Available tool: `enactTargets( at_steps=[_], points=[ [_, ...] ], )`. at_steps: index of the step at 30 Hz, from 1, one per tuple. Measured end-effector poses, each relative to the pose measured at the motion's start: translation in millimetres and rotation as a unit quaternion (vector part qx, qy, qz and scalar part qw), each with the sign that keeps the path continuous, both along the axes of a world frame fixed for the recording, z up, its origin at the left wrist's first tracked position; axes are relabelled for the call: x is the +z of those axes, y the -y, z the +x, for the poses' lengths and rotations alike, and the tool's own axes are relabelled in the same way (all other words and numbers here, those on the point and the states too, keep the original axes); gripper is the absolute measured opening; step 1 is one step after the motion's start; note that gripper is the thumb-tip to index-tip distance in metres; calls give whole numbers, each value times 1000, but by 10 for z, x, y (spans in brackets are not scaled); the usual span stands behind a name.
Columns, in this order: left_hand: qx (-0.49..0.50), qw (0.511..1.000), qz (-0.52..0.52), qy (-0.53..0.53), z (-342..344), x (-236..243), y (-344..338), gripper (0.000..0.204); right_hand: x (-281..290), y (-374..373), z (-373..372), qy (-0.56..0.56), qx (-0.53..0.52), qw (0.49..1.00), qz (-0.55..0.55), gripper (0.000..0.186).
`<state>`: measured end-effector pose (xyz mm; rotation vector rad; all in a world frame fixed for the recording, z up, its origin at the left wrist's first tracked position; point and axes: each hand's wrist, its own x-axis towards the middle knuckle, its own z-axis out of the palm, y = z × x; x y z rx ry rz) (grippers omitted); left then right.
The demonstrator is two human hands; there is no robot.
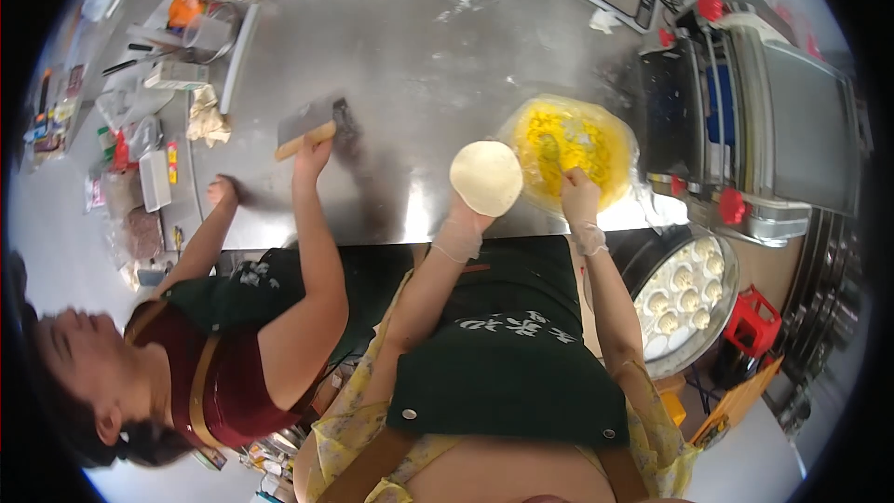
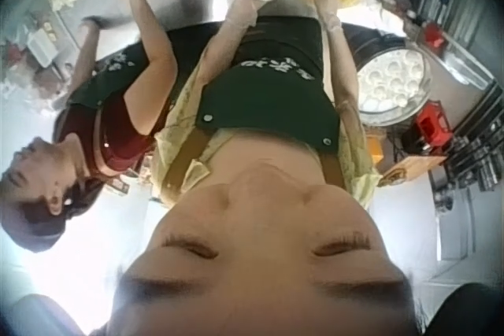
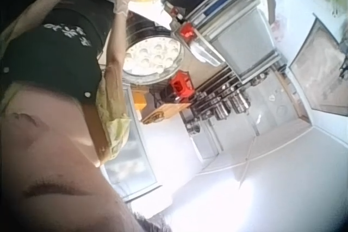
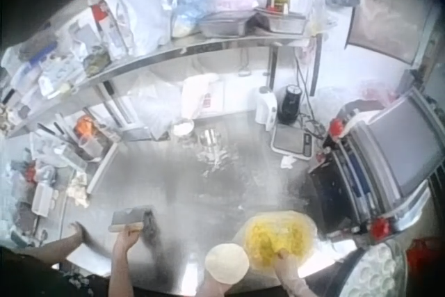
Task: Prepare steamed buns by filling dough circles with yellow filling and placing them in a steamer.
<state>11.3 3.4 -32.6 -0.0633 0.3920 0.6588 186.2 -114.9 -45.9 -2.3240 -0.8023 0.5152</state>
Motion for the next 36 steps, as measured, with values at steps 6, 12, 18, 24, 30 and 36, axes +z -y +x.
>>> enactTargets(
  at_steps=[6, 12, 18, 24, 30, 36],
  points=[
    [-4, 1000, -18, 10, -63, 47, -4, 49, 192, -184, 237, -138, -64, 988, -4, 13],
    [4, 1000, -26, -16, -46, 73, -36, 45, 130, -116, 280, 11, -28, 999, 39, 10],
    [2, 999, -49, -12, -74, 97, -48, 43, 104, 345, 433, -89, -64, 993, -53, 14],
    [-15, 997, -29, -64, -9, 107, -38, 45, -15, 9, 174, -239, -68, 967, -53, 17],
    [-28, 994, -25, -102, -3, -10, -77, 49, -3, -4, 228, -464, -110, 879, 2, 16],
    [-24, 985, 67, -157, 174, 38, -37, 46, 173, 57, 202, -511, -129, 849, 37, 14]
  ],
)
